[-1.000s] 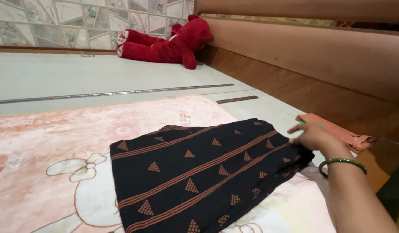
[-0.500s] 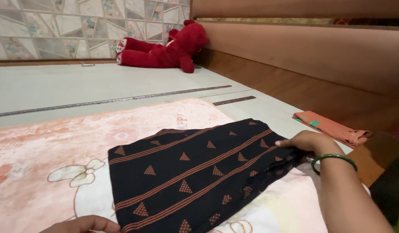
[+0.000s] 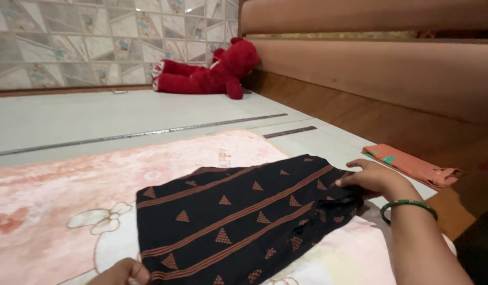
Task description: The person folds an orange t-shirt and a pair of black patterned pants by hand on the floor.
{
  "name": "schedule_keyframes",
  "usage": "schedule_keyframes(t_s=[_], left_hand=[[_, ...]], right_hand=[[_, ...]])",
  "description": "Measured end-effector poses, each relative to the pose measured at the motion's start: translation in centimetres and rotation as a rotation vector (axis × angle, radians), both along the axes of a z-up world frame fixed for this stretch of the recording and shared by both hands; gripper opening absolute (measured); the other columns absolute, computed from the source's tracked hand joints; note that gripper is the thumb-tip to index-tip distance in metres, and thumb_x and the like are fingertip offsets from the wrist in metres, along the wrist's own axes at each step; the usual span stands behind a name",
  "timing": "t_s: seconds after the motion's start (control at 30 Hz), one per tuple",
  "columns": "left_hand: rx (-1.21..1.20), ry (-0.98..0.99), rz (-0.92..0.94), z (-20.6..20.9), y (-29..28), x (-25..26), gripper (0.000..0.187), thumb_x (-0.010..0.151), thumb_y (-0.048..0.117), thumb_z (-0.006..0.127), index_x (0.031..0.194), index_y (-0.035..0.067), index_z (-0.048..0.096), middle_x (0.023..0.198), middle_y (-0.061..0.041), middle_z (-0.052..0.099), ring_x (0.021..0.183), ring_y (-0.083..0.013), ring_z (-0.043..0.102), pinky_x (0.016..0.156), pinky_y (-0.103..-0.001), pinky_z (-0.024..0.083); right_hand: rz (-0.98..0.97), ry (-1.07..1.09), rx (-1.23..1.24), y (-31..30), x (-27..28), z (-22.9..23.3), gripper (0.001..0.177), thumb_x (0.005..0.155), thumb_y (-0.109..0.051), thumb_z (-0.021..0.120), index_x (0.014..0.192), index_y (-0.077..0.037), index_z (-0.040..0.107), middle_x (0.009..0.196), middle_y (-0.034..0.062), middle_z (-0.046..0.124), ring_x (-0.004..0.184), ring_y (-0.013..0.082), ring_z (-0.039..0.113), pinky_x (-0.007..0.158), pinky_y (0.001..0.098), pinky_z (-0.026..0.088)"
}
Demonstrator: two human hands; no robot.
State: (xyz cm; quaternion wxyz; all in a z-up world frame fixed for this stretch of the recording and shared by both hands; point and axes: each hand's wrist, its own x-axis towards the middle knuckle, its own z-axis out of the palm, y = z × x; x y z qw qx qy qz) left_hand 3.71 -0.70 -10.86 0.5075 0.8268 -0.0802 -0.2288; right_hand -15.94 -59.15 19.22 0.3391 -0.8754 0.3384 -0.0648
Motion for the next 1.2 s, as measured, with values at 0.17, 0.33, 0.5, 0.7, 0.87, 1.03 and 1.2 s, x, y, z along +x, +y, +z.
schedule_keyframes(t_s=[0.17, 0.33, 0.5, 0.7, 0.87, 1.03, 1.2], left_hand=[[-0.316, 0.129, 0.137, 6.4, -4.0, -7.2, 0.033, 0.086, -0.006, 0.066, 0.114, 0.002, 0.051, 0.075, -0.019, 0.069, 0.055, -0.0194, 0.061, 0.049, -0.029, 0.046], [-0.463, 0.297, 0.194, 24.6, 0.1, -15.5, 0.044, 0.09, -0.005, 0.062, 0.127, 0.011, 0.046, 0.08, -0.02, 0.067, 0.064, -0.0242, 0.064, 0.058, -0.034, 0.054], [-0.62, -0.049, 0.338, 35.4, 11.7, -18.1, 0.038, 0.091, 0.006, 0.066, 0.128, 0.004, 0.06, 0.091, -0.011, 0.062, 0.077, -0.0208, 0.06, 0.066, -0.036, 0.053], [-0.452, -0.133, 0.706, 42.9, 14.5, -22.2, 0.031, 0.101, 0.016, 0.053, 0.121, -0.007, 0.056, 0.113, -0.016, 0.057, 0.1, -0.0228, 0.063, 0.096, -0.035, 0.053], [-0.55, -0.507, 0.621, 45.7, 17.8, -21.0, 0.014, 0.104, 0.018, 0.054, 0.104, 0.004, 0.054, 0.113, -0.006, 0.051, 0.102, -0.0133, 0.055, 0.096, -0.029, 0.056], [-0.364, -0.472, 0.592, 43.7, 21.8, -21.9, 0.011, 0.102, 0.013, 0.053, 0.099, 0.005, 0.06, 0.096, -0.006, 0.06, 0.086, -0.0155, 0.061, 0.079, -0.03, 0.053], [-0.278, -0.057, 0.472, 28.9, 25.2, -22.1, 0.01, 0.096, 0.006, 0.07, 0.101, 0.0, 0.065, 0.082, -0.006, 0.063, 0.073, -0.0197, 0.066, 0.066, -0.03, 0.057]], right_hand=[[0.063, -0.152, 0.071, 0.4, 0.3, 0.4, 0.056, 0.079, -0.014, 0.081, 0.134, -0.016, 0.071, 0.12, 0.0116, 0.075, 0.104, 0.0243, 0.073, 0.087, 0.0404, 0.062], [0.183, -0.386, 0.301, 3.5, -0.9, 4.6, 0.044, 0.088, -0.011, 0.072, 0.132, -0.013, 0.073, 0.115, 0.0085, 0.075, 0.097, 0.0188, 0.07, 0.088, 0.0344, 0.058], [0.364, -0.4, 0.496, 9.9, -4.5, 10.5, 0.041, 0.09, -0.018, 0.065, 0.129, -0.011, 0.072, 0.111, 0.0079, 0.076, 0.094, 0.0164, 0.071, 0.085, 0.0335, 0.057], [0.639, -0.338, 0.523, 17.7, 0.4, 12.3, 0.039, 0.095, -0.019, 0.061, 0.13, -0.005, 0.071, 0.114, 0.0087, 0.075, 0.098, 0.0151, 0.068, 0.082, 0.0324, 0.056], [0.627, -0.649, 0.559, 23.9, 4.3, 13.2, 0.037, 0.099, -0.012, 0.056, 0.134, -0.011, 0.066, 0.117, 0.0035, 0.069, 0.098, 0.0122, 0.066, 0.083, 0.0301, 0.056], [0.676, -0.639, 0.495, 25.0, 6.1, 11.4, 0.038, 0.097, -0.009, 0.057, 0.133, -0.013, 0.067, 0.114, 0.0047, 0.07, 0.091, 0.0153, 0.063, 0.082, 0.0317, 0.056], [0.676, -0.258, 0.482, 24.2, 6.0, 3.0, 0.032, 0.096, -0.009, 0.061, 0.126, -0.008, 0.073, 0.106, 0.0107, 0.074, 0.087, 0.0202, 0.07, 0.084, 0.0375, 0.063]])
